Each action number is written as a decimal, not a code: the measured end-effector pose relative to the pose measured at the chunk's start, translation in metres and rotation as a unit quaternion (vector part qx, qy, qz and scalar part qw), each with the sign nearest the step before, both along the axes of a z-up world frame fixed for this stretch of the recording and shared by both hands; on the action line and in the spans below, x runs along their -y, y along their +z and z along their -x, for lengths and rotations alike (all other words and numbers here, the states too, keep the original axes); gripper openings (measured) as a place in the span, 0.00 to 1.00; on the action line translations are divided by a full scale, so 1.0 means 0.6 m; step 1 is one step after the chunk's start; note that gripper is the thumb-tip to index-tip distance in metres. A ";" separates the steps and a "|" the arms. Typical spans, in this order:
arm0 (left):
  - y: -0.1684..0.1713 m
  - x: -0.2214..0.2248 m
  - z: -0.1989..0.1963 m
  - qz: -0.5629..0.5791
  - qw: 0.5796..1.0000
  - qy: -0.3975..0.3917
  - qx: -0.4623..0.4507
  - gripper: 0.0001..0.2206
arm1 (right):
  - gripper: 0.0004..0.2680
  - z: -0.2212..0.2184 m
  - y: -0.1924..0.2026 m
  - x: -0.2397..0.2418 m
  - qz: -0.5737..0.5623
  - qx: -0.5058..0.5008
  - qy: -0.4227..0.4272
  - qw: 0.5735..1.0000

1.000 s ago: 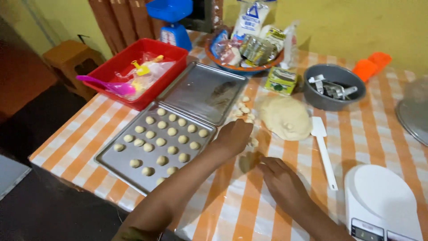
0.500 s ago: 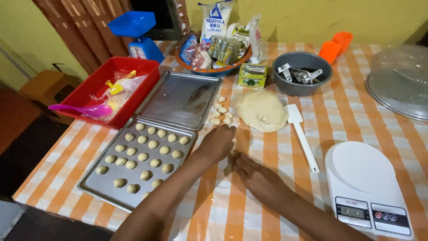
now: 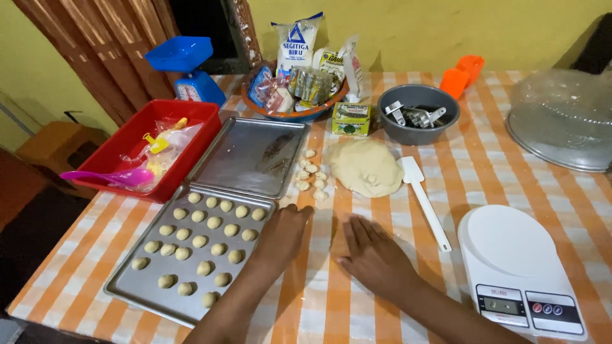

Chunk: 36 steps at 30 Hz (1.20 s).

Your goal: The person is taking small portions of dough, rolling them into uniform balls, and arranging them in rows on a metal baking sheet.

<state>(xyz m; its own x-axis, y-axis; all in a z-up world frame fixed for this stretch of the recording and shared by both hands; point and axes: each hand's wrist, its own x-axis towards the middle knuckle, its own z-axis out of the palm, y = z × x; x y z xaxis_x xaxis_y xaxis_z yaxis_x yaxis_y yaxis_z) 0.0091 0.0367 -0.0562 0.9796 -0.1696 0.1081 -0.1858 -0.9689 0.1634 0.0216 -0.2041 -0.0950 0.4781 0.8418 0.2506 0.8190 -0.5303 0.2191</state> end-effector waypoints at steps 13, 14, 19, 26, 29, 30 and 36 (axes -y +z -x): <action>-0.013 -0.002 -0.011 0.027 0.992 -0.033 0.116 0.17 | 0.23 0.009 -0.010 0.003 -0.060 0.038 0.024 0.997; -0.013 -0.003 -0.012 0.065 0.992 -0.038 0.106 0.21 | 0.22 0.015 -0.012 0.001 -0.041 0.040 0.035 0.998; 0.002 0.002 -0.001 0.166 0.985 0.031 0.026 0.11 | 0.18 0.015 0.043 -0.005 -0.039 -0.016 0.106 0.993; -0.032 -0.011 -0.021 0.127 0.987 -0.024 0.097 0.20 | 0.21 0.025 0.016 -0.001 -0.031 0.030 0.069 0.997; -0.066 -0.023 -0.038 0.133 0.987 -0.023 0.082 0.23 | 0.24 0.012 -0.002 -0.002 0.005 0.103 0.141 0.985; -0.049 -0.019 -0.031 0.133 0.987 -0.021 0.083 0.23 | 0.24 0.010 0.010 -0.004 0.005 0.103 0.143 0.984; -0.021 -0.011 -0.019 0.139 0.987 0.080 0.026 0.18 | 0.31 0.018 -0.009 0.003 -0.024 0.163 -0.023 0.986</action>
<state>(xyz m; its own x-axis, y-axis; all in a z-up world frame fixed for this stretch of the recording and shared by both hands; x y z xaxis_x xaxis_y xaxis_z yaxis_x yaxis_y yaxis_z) 0.0204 0.0434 -0.0687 0.9832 0.0309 0.1799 -0.0486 -0.9057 0.4211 0.0107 -0.2058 -0.1006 0.4029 0.8045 0.4364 0.6841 -0.5815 0.4404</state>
